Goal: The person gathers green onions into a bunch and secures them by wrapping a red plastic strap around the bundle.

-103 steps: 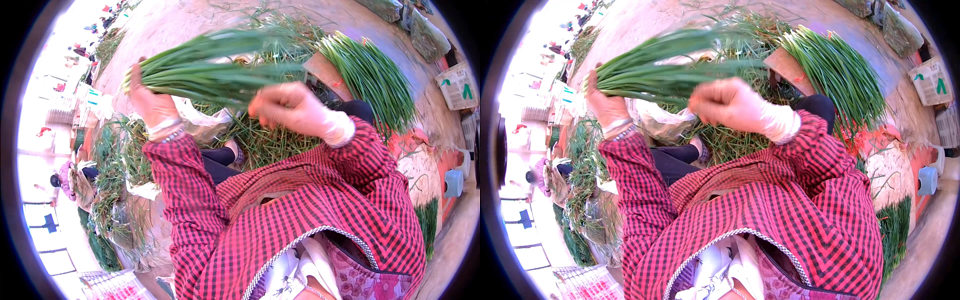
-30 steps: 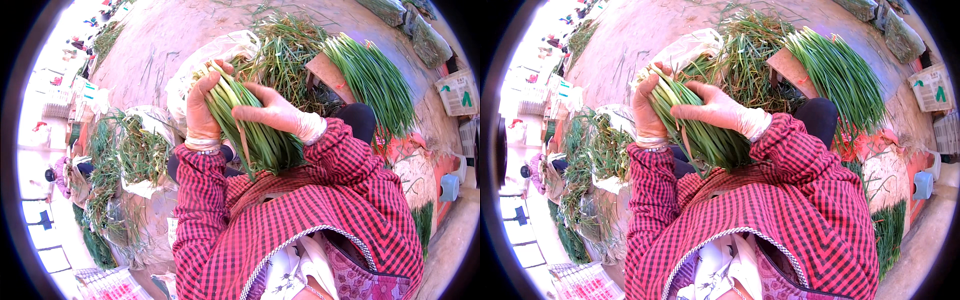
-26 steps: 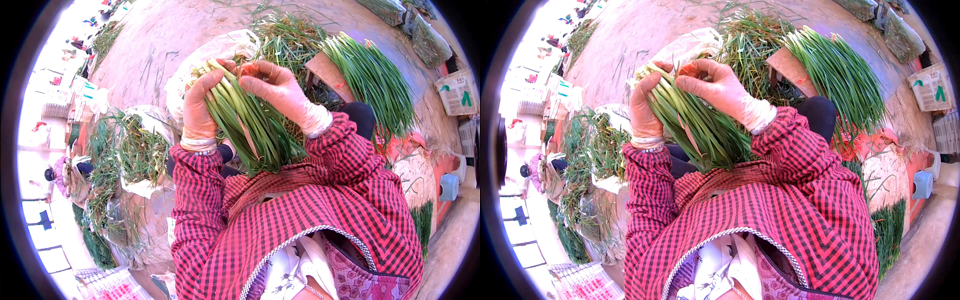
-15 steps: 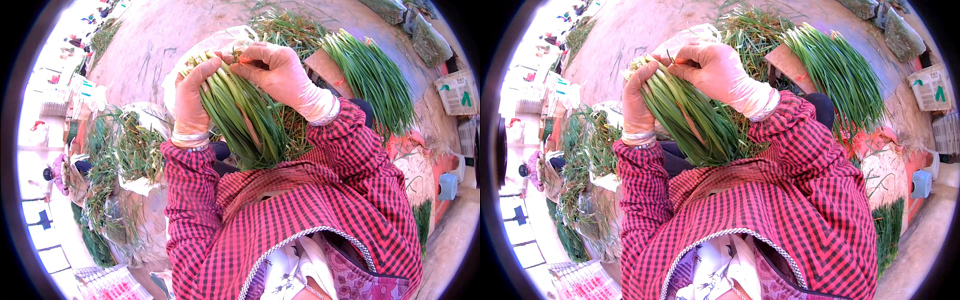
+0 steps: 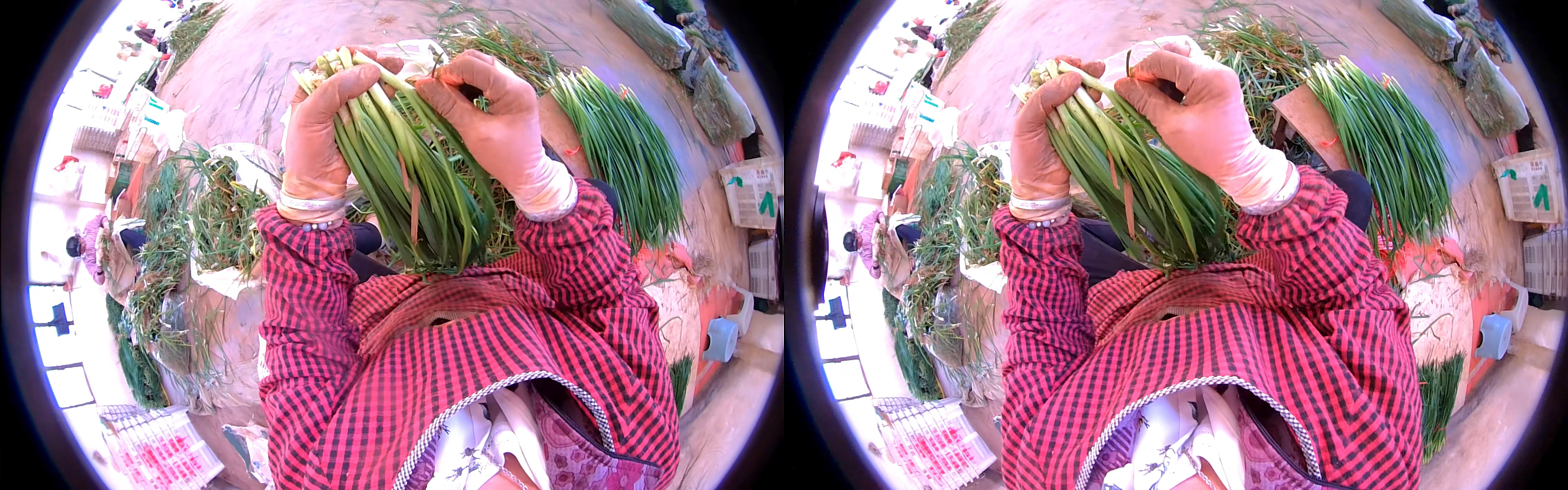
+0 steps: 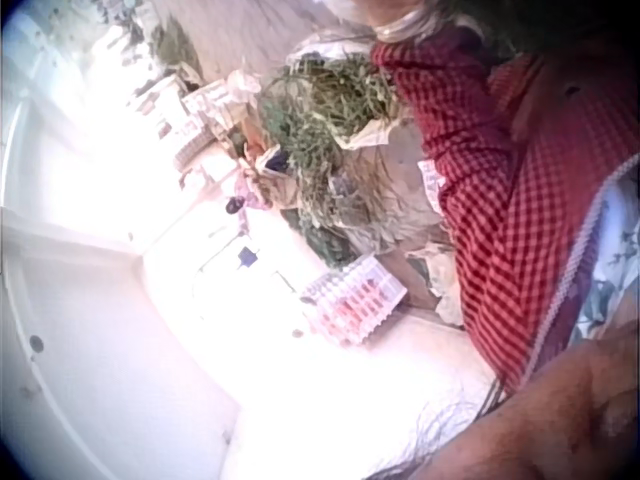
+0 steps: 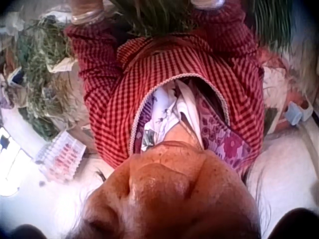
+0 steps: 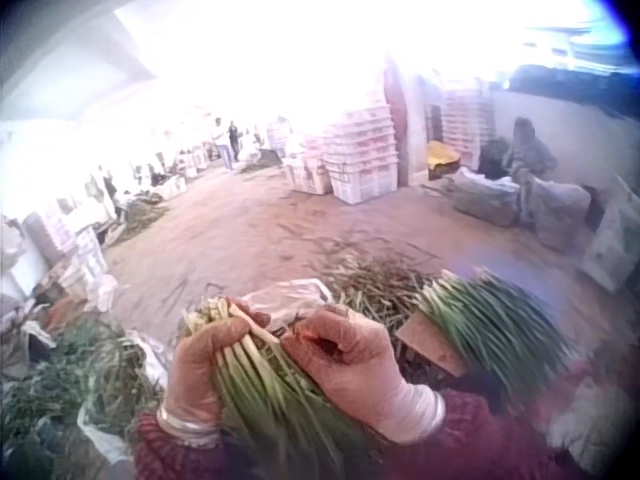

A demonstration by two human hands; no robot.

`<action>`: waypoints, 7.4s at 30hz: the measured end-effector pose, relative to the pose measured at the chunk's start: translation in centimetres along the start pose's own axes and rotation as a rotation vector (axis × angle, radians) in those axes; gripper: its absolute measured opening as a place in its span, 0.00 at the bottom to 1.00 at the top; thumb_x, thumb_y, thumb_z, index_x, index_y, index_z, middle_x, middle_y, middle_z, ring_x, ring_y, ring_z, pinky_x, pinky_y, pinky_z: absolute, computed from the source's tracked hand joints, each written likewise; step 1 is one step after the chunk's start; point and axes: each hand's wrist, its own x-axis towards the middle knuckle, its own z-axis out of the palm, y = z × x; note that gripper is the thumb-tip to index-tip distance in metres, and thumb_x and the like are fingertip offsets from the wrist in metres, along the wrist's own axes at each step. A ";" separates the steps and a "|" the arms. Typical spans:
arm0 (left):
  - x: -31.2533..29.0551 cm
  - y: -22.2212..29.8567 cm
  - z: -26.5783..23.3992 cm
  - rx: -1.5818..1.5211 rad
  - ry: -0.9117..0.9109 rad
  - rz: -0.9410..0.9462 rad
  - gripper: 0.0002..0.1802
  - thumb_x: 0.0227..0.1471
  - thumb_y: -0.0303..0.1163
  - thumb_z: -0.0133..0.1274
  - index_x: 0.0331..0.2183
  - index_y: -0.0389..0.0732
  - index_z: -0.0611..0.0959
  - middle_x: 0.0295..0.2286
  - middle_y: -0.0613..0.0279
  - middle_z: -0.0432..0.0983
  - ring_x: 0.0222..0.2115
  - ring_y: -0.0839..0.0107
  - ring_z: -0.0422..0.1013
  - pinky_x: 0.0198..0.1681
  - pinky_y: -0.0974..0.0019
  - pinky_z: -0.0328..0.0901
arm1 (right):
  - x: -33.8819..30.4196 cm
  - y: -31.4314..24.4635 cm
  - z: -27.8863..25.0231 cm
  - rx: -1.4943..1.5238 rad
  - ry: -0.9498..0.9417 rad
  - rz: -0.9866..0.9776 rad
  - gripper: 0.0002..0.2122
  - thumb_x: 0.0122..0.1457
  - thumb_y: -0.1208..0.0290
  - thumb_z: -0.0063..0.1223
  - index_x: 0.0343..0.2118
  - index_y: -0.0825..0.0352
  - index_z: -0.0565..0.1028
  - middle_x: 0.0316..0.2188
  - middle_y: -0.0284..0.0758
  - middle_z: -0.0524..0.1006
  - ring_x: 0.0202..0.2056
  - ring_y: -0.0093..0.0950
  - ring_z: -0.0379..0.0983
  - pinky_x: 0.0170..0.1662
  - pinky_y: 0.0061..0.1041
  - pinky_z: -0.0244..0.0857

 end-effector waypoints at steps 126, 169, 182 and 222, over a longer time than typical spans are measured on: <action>2.1 3.9 -7.5 -0.085 0.354 0.322 0.12 0.51 0.26 0.59 0.38 0.37 0.77 0.43 0.52 0.77 0.41 0.66 0.74 0.47 0.65 0.70 | -3.9 3.1 4.2 -0.325 -0.350 -0.043 0.46 0.44 0.58 0.65 0.65 0.66 0.52 0.60 0.53 0.59 0.62 0.47 0.55 0.62 0.39 0.54; 0.0 -3.4 -6.3 0.132 0.362 0.148 0.09 0.50 0.27 0.59 0.35 0.36 0.80 0.33 0.55 0.80 0.32 0.69 0.76 0.37 0.67 0.71 | -4.0 1.1 6.3 -0.244 -0.446 0.038 0.10 0.54 0.63 0.57 0.31 0.63 0.73 0.20 0.37 0.75 0.25 0.38 0.76 0.30 0.33 0.69; -2.1 -3.9 -5.3 0.277 -0.106 -0.090 0.10 0.50 0.26 0.58 0.37 0.36 0.80 0.28 0.59 0.80 0.29 0.73 0.76 0.35 0.70 0.70 | 0.1 -1.6 -1.4 0.572 -0.964 0.867 0.10 0.61 0.68 0.52 0.41 0.67 0.77 0.16 0.22 0.70 0.17 0.10 0.62 0.21 0.13 0.53; -10.7 -0.8 -25.8 -0.141 0.889 0.384 0.17 0.52 0.34 0.54 0.45 0.39 0.80 0.42 0.58 0.78 0.42 0.62 0.75 0.47 0.56 0.72 | -5.5 6.9 -5.4 -0.244 -0.726 0.327 0.10 0.57 0.68 0.57 0.37 0.69 0.79 0.34 0.40 0.80 0.37 0.32 0.77 0.45 0.26 0.68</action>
